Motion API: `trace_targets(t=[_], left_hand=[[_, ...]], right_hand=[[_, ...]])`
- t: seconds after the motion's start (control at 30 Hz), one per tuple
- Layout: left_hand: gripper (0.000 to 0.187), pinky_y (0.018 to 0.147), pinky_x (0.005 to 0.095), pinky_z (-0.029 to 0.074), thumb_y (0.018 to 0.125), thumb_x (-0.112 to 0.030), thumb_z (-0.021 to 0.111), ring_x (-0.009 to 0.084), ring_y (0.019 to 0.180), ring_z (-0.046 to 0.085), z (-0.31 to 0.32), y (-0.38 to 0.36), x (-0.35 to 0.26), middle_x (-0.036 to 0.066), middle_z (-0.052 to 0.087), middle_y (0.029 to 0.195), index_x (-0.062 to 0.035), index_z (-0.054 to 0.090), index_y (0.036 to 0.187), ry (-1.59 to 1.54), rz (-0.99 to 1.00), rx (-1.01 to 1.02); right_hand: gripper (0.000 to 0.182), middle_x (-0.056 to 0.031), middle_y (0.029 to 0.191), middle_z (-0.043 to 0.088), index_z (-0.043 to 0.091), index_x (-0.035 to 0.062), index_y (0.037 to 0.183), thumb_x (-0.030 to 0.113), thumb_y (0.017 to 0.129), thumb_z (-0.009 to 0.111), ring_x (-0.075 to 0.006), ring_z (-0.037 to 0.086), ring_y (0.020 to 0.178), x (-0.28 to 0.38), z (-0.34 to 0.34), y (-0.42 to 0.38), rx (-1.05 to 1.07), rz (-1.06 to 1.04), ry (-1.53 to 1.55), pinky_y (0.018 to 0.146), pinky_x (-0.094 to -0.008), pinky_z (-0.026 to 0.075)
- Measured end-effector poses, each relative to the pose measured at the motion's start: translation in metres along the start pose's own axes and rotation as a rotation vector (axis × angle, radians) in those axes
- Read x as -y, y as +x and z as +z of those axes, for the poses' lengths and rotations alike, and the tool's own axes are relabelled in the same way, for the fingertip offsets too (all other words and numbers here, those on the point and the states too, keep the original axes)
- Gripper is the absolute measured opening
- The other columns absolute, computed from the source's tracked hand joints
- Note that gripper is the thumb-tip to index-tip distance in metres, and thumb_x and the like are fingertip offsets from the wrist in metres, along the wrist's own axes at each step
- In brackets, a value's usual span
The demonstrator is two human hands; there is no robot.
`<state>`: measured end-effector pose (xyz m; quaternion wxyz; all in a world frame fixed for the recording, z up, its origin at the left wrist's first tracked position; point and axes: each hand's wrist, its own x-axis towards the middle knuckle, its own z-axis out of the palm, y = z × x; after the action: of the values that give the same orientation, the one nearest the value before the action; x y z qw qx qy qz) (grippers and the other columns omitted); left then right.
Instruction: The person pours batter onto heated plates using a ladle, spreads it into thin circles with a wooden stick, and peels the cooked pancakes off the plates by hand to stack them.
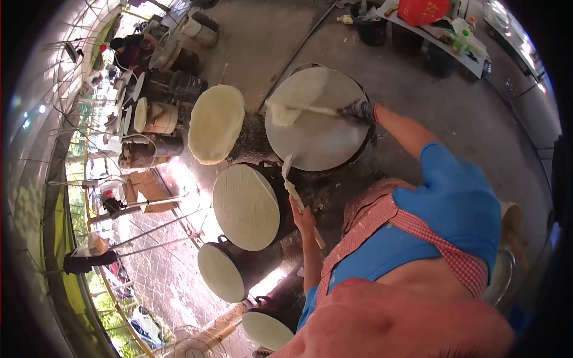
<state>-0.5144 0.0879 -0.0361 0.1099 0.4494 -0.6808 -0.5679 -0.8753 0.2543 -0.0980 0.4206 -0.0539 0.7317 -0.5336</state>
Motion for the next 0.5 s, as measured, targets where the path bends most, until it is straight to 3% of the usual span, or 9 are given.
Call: trace_targets(t=[0.03,0.07,0.1,0.17,0.23,0.33,0.37,0.43,0.5], left_hand=[[0.069,0.032,0.022,0.03,0.072,0.0,0.044,0.0076,0.036,0.036,0.002,-0.004,-0.001,0.001,0.043,0.056,-0.0217,0.021,0.133,-0.085,-0.013,0.007],[0.069,0.03,0.0219,0.028,0.072,0.001,0.045,0.0075,0.035,0.035,0.004,-0.011,-0.001,0.0,0.039,0.052,-0.0213,0.02,0.133,-0.171,-0.026,0.011],[0.069,0.03,0.0219,0.028,0.072,0.001,0.045,0.0075,0.035,0.035,0.006,-0.019,-0.001,0.0,0.039,0.052,-0.0213,0.02,0.133,-0.181,-0.032,-0.008],[0.07,0.029,0.0219,0.028,0.072,0.001,0.045,0.0087,0.034,0.035,0.001,-0.038,0.006,0.001,0.039,0.052,-0.0205,0.018,0.133,-0.171,-0.075,-0.083],[0.068,0.029,0.0216,0.028,0.074,0.0,0.046,0.0087,0.034,0.035,-0.001,-0.055,0.013,0.001,0.038,0.053,-0.0206,0.019,0.132,-0.179,-0.111,-0.124],[0.065,0.03,0.0222,0.027,0.076,-0.001,0.046,0.0085,0.035,0.033,0.006,-0.073,0.027,0.001,0.036,0.054,-0.0222,0.019,0.13,-0.406,-0.277,-0.102],[0.065,0.03,0.0222,0.027,0.076,-0.001,0.046,0.0085,0.035,0.033,0.006,-0.076,0.035,0.001,0.036,0.054,-0.0222,0.019,0.13,-0.407,-0.29,-0.114],[0.062,0.03,0.0229,0.027,0.076,-0.001,0.045,0.0091,0.035,0.033,0.011,-0.082,0.045,0.001,0.034,0.053,-0.0209,0.019,0.129,-0.44,-0.377,-0.148],[0.061,0.03,0.0229,0.026,0.076,-0.001,0.045,0.0094,0.035,0.033,0.013,-0.094,0.045,0.001,0.034,0.053,-0.0201,0.02,0.128,-0.423,-0.35,-0.151]], right_hand=[[0.035,-0.0026,0.081,0.059,0.061,0.0066,0.092,0.032,0.069,0.066,-0.0167,0.054,0.072,-0.008,0.005,0.001,0.145,-0.193,-0.146,0.064,-0.0294,0.044],[0.037,-0.0043,0.087,0.059,0.058,0.0045,0.097,0.03,0.071,0.064,-0.0167,0.055,0.074,-0.002,0.005,-0.008,0.093,-0.308,-0.514,0.066,-0.0318,0.045],[0.037,-0.0043,0.087,0.059,0.058,0.0045,0.097,0.03,0.071,0.064,-0.0167,0.055,0.074,0.009,-0.007,-0.019,0.111,-0.313,-0.525,0.066,-0.0318,0.045],[0.042,-0.0076,0.095,0.059,0.056,0.0027,0.102,0.033,0.073,0.062,-0.0186,0.055,0.083,0.034,-0.034,-0.04,0.196,-0.175,-0.114,0.074,-0.0329,0.043],[0.048,-0.0106,0.101,0.057,0.053,0.0022,0.107,0.036,0.074,0.06,-0.0207,0.052,0.094,0.018,-0.052,0.038,0.325,-0.096,0.084,0.082,-0.0321,0.039],[0.046,-0.0109,0.098,0.058,0.053,0.0013,0.105,0.037,0.076,0.057,-0.0205,0.051,0.096,0.077,-0.035,0.025,0.112,0.163,-0.289,0.084,-0.0307,0.038],[0.046,-0.0109,0.098,0.058,0.053,0.0013,0.105,0.037,0.076,0.057,-0.0205,0.051,0.096,0.066,-0.033,0.025,0.126,0.172,-0.295,0.084,-0.0307,0.038],[0.037,-0.0099,0.099,0.058,0.054,0.0052,0.105,0.032,0.081,0.052,-0.0205,0.052,0.092,0.036,-0.041,0.024,0.443,-0.344,-0.762,0.082,-0.0304,0.039],[0.034,-0.0096,0.101,0.057,0.054,0.0087,0.107,0.031,0.082,0.05,-0.0213,0.052,0.091,0.019,-0.069,0.016,0.516,-0.461,-0.804,0.082,-0.0301,0.039]])
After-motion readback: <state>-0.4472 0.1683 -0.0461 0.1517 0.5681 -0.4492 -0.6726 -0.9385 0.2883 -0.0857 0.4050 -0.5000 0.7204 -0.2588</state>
